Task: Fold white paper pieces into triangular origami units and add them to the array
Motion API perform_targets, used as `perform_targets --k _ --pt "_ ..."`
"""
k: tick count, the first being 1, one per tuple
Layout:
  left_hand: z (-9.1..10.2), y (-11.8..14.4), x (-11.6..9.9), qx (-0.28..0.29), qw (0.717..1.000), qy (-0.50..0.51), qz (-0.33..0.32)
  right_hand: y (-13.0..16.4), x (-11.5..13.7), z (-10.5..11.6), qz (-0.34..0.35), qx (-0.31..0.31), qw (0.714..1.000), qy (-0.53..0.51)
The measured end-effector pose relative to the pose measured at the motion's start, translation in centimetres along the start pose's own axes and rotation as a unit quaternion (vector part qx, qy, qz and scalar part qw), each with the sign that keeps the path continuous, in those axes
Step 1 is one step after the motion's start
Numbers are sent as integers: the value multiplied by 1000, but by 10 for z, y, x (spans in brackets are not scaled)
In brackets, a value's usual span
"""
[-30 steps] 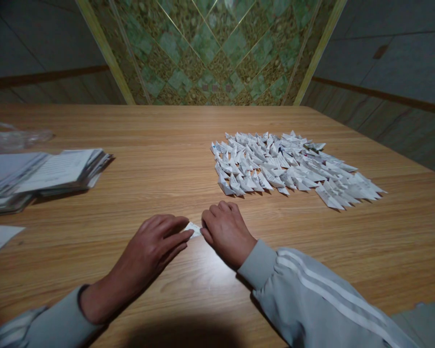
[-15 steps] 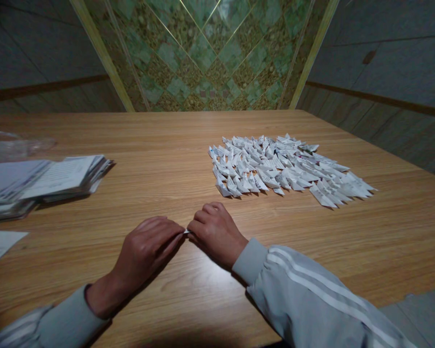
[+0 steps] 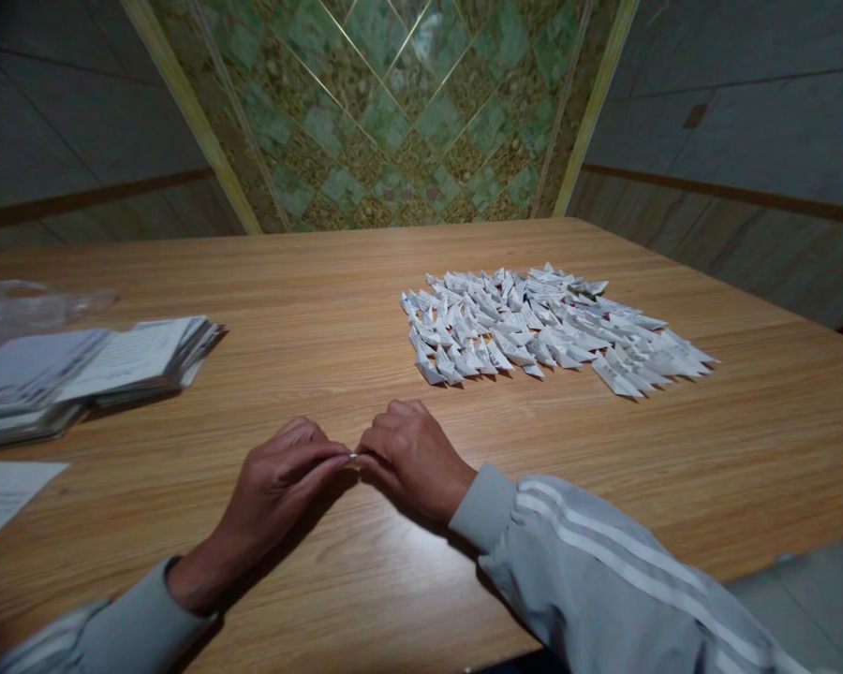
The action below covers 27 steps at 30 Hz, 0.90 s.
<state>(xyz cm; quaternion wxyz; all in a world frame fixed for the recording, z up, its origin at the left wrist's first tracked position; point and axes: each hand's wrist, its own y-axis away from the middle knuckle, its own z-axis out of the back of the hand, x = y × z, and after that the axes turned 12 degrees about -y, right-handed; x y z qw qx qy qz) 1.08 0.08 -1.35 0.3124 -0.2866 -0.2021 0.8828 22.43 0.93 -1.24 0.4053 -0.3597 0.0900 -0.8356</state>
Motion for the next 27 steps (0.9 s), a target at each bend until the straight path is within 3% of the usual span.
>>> perform_targets --k 5,10,17,22,27 --pt "0 -3 3 62 996 53 47 0 -2 2 -13 5 1000 -14" --pt "3 -6 6 76 982 114 126 -1 -1 4 -28 -3 999 -46" --pt "2 -6 4 96 966 168 173 -1 -2 4 -36 -7 996 -84" --pt "-1 -4 4 87 954 185 220 1 -1 -3 -102 -12 989 -109" --pt "2 -1 1 130 924 259 248 2 4 -4 -102 -9 978 -180"
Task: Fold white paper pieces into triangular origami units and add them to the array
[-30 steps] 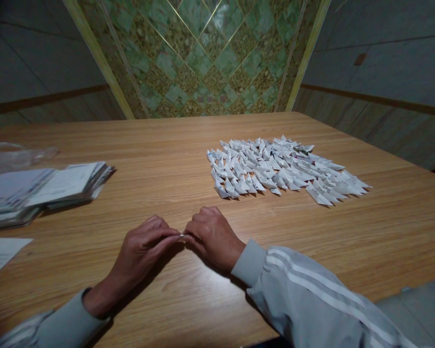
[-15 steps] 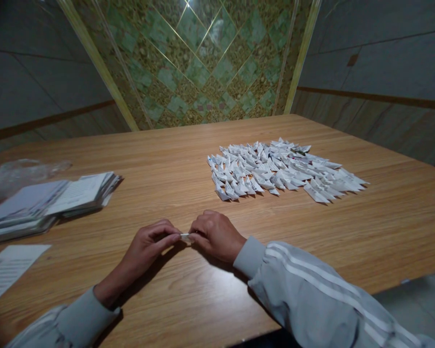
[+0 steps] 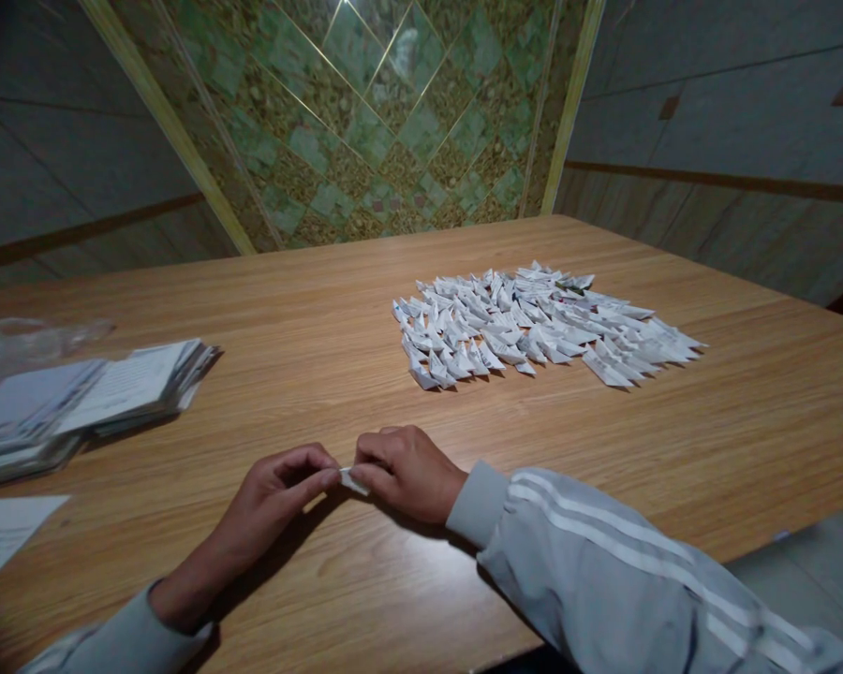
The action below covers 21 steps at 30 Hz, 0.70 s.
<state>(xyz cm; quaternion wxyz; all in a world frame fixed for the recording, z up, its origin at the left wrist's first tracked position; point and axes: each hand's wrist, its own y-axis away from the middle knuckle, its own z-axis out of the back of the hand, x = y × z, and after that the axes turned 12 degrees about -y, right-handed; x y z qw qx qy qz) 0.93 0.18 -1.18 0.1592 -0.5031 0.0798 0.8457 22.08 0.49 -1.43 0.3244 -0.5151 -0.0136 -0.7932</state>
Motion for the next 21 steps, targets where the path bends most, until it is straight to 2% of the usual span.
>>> perform_targets --k 4,8,11,17,21 --pt "-1 1 -3 11 996 80 41 0 3 -1 -31 -32 994 -97" --pt "-3 1 -3 -10 995 86 57 1 2 -3 -48 -49 989 -132" --pt "-3 1 -1 -24 993 92 67 3 0 -5 -47 -30 988 -142" --pt "0 2 -2 -40 991 99 85 5 -5 2 -65 43 963 -257" --pt "1 0 -4 -67 990 88 92 3 -6 7 -29 62 973 -220"
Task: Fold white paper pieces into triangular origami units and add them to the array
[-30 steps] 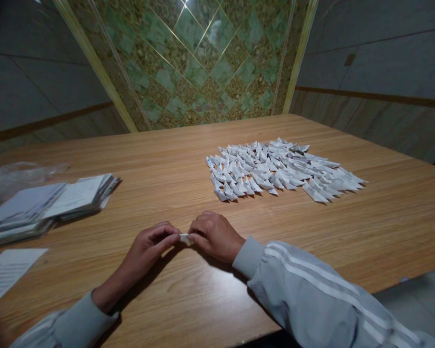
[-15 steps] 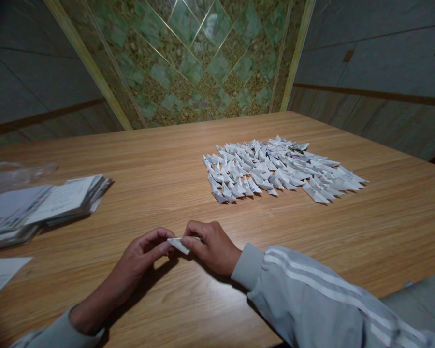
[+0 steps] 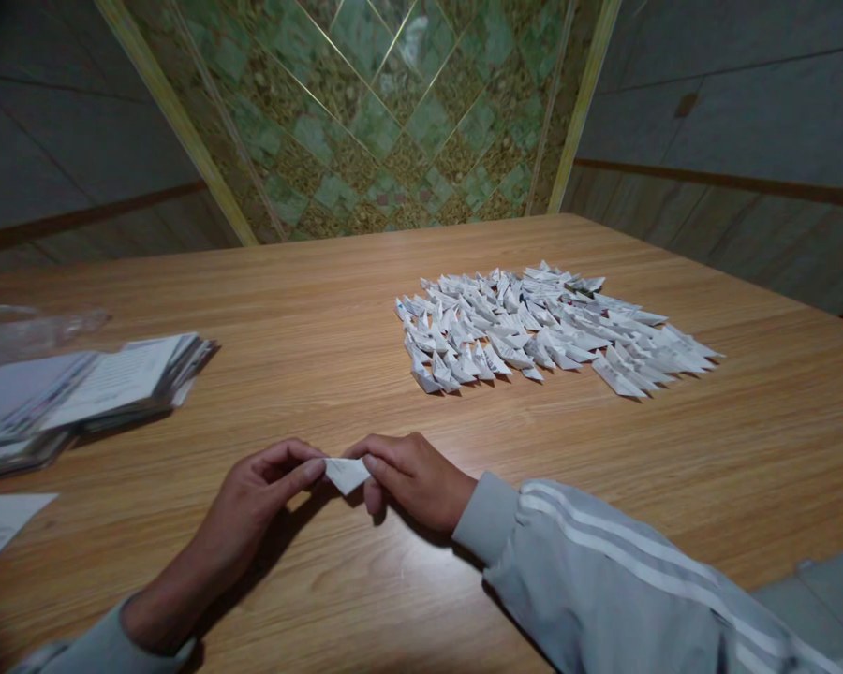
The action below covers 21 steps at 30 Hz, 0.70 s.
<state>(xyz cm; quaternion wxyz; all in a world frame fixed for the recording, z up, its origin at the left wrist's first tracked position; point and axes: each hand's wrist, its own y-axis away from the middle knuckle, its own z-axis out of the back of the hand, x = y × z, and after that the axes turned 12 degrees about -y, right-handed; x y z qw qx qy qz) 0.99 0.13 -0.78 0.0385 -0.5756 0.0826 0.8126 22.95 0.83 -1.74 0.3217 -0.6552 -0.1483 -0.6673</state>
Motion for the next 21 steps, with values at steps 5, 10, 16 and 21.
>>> perform_targets --k 5,10,16,21 --pt "-7 4 -4 -56 998 27 9 -1 -4 -4 96 -85 972 195" --pt "-20 15 -9 27 999 38 -13 1 -1 -13 153 -85 913 370" --pt "-23 16 -6 -26 998 57 -7 1 8 -22 168 -37 896 410" --pt "-18 12 2 -50 997 -12 -52 1 7 -19 176 -74 925 330"
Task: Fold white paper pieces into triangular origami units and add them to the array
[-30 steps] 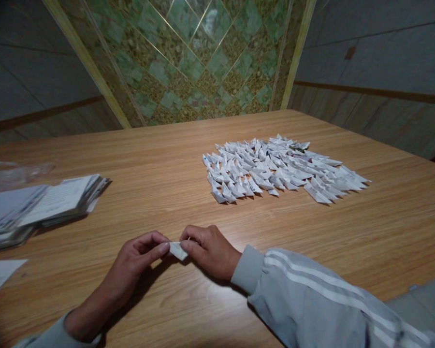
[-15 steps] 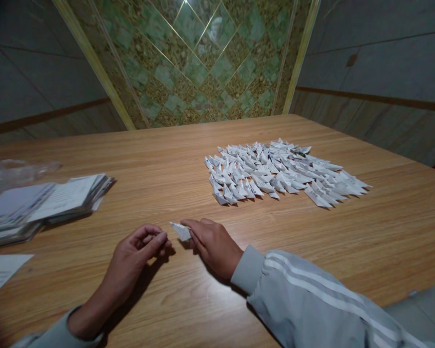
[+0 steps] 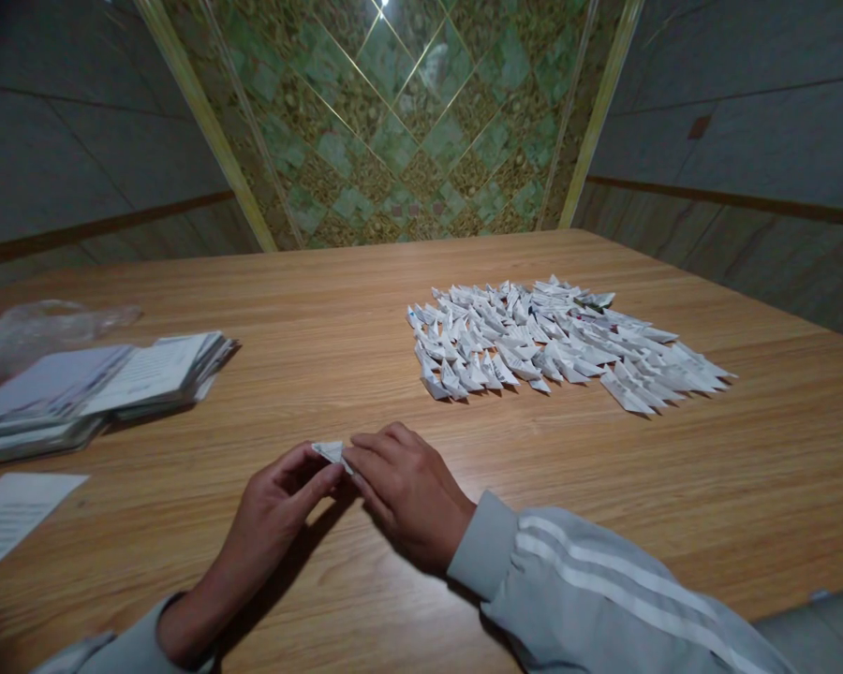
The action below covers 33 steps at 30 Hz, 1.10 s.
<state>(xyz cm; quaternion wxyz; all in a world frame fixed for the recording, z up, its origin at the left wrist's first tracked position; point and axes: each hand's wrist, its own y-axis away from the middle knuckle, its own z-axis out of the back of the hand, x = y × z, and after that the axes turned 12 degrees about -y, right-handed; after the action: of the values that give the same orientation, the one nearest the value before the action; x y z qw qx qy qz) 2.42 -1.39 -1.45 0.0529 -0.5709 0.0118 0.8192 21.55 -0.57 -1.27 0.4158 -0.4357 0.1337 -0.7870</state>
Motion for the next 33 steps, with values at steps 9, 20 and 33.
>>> perform_targets --k 9,20,33 --pt "0 7 0 66 997 -19 -47 -2 1 6 -33 -32 989 -143" --pt "0 6 2 73 995 -48 -55 -4 3 5 -114 -41 973 -198" --pt "-8 8 -5 56 998 25 -29 -1 4 -1 -36 -70 996 -43"
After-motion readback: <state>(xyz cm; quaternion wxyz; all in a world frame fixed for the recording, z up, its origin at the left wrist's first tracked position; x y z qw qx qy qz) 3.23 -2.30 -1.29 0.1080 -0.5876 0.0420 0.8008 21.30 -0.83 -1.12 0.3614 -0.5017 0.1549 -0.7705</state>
